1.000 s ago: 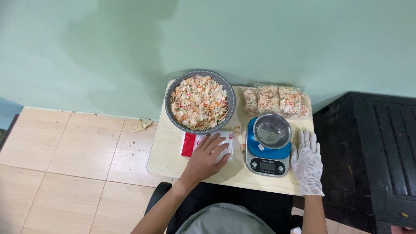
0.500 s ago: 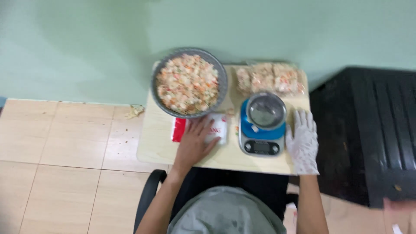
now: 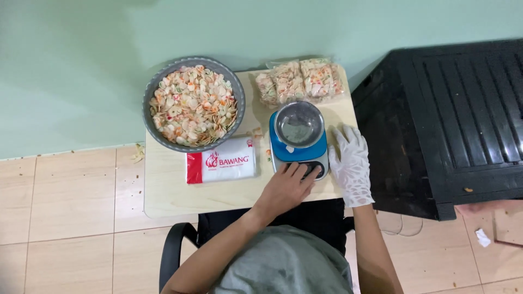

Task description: Weighing portions of snacks on a digital scale and transferring them into plastic bags for packaging.

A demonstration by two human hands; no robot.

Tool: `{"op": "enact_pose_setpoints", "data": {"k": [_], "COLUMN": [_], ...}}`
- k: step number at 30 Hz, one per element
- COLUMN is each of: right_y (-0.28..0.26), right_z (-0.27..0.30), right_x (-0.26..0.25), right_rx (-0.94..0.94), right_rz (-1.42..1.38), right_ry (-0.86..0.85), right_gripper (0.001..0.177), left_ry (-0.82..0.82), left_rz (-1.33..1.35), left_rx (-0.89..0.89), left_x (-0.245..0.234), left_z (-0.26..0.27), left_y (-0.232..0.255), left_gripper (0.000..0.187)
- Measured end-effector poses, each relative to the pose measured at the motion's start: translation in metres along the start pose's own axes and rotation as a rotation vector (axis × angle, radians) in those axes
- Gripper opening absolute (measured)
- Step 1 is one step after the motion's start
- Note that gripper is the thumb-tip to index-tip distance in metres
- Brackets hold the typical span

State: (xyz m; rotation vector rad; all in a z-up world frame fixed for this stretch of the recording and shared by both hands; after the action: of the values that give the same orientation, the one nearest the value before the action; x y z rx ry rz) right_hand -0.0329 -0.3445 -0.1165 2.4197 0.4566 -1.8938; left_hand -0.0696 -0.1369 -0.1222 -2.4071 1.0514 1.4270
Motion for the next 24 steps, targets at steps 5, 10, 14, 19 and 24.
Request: {"op": "enact_pose_setpoints", "data": {"k": [5, 10, 14, 19, 24], "right_y": [0.005, 0.006, -0.001, 0.0, 0.001], "right_z": [0.005, 0.004, 0.004, 0.003, 0.004], "right_x": [0.008, 0.01, 0.004, 0.005, 0.007], "right_rx": [-0.009, 0.002, 0.0, -0.011, -0.005], "right_rz": [-0.004, -0.014, -0.019, -0.069, -0.042], "right_ry": [0.003, 0.014, 0.041, 0.077, 0.067], "right_gripper": [0.045, 0.045, 0.042, 0.041, 0.042], "left_ry": [0.027, -0.056, -0.301, -0.459, -0.334], "left_rz": [-0.018, -0.121, -0.258, -0.225, -0.213], "left_rx": [0.001, -0.056, -0.157, -0.202, -0.196], "left_x": [0.003, 0.006, 0.009, 0.016, 0.017], "left_z": [-0.001, 0.011, 0.011, 0.011, 0.017], "left_y": [0.004, 0.038, 0.057, 0.063, 0.06], "left_gripper": [0.034, 0.037, 0.05, 0.06, 0.064]}}
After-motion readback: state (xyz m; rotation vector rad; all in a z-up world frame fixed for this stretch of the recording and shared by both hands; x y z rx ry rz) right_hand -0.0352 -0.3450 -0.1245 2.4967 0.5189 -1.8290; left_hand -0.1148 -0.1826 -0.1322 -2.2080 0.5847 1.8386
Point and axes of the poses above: each hand's wrist, its own z-axis away from the middle knuckle, its own x-axis out of the palm, y = z × x, the point moved 1 cm from there along -z, towards the middle knuckle, and after that the axes turned 13 degrees about -x, right-handed, at the moved point
